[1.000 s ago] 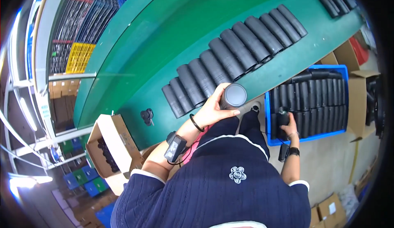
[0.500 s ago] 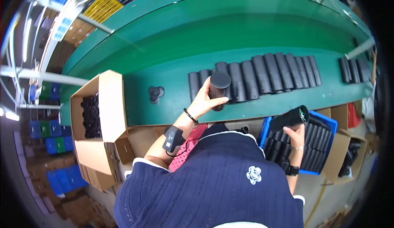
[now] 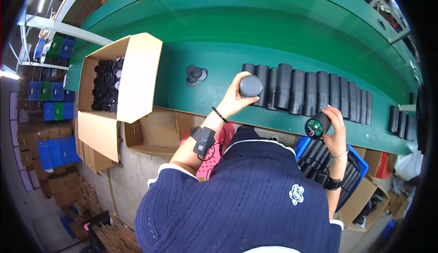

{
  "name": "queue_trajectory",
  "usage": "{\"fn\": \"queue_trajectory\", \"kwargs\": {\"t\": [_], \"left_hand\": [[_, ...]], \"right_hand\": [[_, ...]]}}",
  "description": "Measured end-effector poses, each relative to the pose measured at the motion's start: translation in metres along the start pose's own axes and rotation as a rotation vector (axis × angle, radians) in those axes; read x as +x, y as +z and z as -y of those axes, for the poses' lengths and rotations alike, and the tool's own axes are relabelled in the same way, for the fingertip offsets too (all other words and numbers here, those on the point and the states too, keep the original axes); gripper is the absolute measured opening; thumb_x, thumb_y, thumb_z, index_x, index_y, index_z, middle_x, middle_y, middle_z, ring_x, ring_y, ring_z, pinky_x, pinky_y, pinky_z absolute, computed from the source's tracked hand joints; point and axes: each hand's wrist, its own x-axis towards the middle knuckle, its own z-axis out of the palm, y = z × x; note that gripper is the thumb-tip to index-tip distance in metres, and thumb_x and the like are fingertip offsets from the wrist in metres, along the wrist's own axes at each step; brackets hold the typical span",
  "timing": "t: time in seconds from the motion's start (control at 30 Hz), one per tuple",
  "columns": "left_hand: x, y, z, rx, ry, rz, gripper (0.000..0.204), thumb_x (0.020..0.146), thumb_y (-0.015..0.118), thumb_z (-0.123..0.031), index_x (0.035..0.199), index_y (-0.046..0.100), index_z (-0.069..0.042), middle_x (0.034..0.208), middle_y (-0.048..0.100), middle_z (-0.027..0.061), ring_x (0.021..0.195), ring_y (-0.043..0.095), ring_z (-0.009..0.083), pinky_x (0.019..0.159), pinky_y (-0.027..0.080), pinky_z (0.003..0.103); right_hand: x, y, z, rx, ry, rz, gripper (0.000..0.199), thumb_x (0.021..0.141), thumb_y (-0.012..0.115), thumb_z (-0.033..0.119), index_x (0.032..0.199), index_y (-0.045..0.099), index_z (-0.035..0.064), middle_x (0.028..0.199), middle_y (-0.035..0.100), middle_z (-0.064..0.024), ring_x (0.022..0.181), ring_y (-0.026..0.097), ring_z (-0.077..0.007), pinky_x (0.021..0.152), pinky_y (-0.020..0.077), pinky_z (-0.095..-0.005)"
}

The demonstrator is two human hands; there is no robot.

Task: The person picks up a black cylinder from a blue bin, presses a black cap onto its end, and places the assembled unit onto a green conveyor belt. This process is repeated for several cylinders, occasionally involving picking up a cap from a cardboard box.

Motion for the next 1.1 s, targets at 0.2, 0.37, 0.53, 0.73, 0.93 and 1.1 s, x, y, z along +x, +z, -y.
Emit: {"fn": "queue_trajectory", "kwargs": {"t": [0.2, 0.37, 0.53, 0.73, 0.93, 1.1], "left_hand": [[-0.002, -0.016, 0.0, -0.067, -0.114, -0.117, 0.081, 0.067, 0.081, -0.003, 0.133, 0.035, -0.005, 0.122, 0.05, 0.0078, 0.118, 0.046, 0.0173, 0.103, 0.036, 0.033], [-0.006, -0.03, 0.019, 0.016, -0.13, -0.186, 0.076, 0.063, 0.077, 0.004, 0.128, 0.04, -0.004, 0.116, 0.055, 0.0073, 0.111, 0.052, 0.0167, 0.097, 0.042, 0.031], [-0.01, -0.044, 0.032, -0.031, -0.188, -0.222, 0.074, 0.062, 0.077, 0.005, 0.127, 0.043, -0.004, 0.114, 0.056, 0.0059, 0.109, 0.053, 0.0159, 0.097, 0.042, 0.031], [-0.021, -0.064, 0.047, -0.152, -0.238, -0.249, 0.074, 0.063, 0.077, 0.005, 0.128, 0.043, -0.004, 0.115, 0.056, 0.0051, 0.11, 0.053, 0.0151, 0.097, 0.042, 0.031], [-0.021, -0.069, 0.063, -0.192, -0.217, -0.214, 0.076, 0.065, 0.077, 0.005, 0.13, 0.04, -0.005, 0.116, 0.054, 0.0044, 0.111, 0.052, 0.0146, 0.098, 0.041, 0.03], [-0.017, -0.072, 0.055, -0.296, -0.213, -0.106, 0.071, 0.071, 0.078, -0.001, 0.13, 0.04, -0.008, 0.113, 0.052, 0.0011, 0.108, 0.05, 0.0117, 0.094, 0.042, 0.029]], "right_hand": [[0.039, 0.02, 0.019, -0.254, -0.193, 0.122, 0.057, 0.059, 0.058, -0.012, 0.112, 0.06, 0.0084, 0.119, 0.054, -0.0121, 0.125, 0.046, -0.0338, 0.108, 0.0313, -0.0482], [0.091, 0.073, 0.037, -0.42, -0.45, 0.258, 0.041, 0.07, 0.057, -0.002, 0.108, 0.063, 0.0146, 0.118, 0.057, -0.0067, 0.128, 0.045, -0.0266, 0.11, 0.0283, -0.0494], [0.127, 0.151, 0.025, -0.53, -0.654, 0.41, 0.029, 0.078, 0.056, 0.012, 0.106, 0.064, 0.0189, 0.119, 0.058, -0.0025, 0.131, 0.042, -0.0212, 0.113, 0.0232, -0.049], [0.145, 0.173, 0.02, -0.587, -0.765, 0.415, 0.028, 0.079, 0.056, 0.014, 0.105, 0.065, 0.0179, 0.123, 0.057, -0.0023, 0.133, 0.04, -0.0202, 0.113, 0.022, -0.049], [0.152, 0.178, 0.006, -0.594, -0.694, 0.527, 0.029, 0.081, 0.054, 0.013, 0.107, 0.064, 0.0202, 0.123, 0.056, -0.0004, 0.134, 0.037, -0.0195, 0.112, 0.0237, -0.0489], [0.151, 0.175, 0.012, -0.678, -0.734, 0.455, 0.03, 0.08, 0.054, 0.013, 0.108, 0.064, 0.0205, 0.122, 0.056, -0.0009, 0.132, 0.039, -0.0197, 0.109, 0.0253, -0.0508]]}}
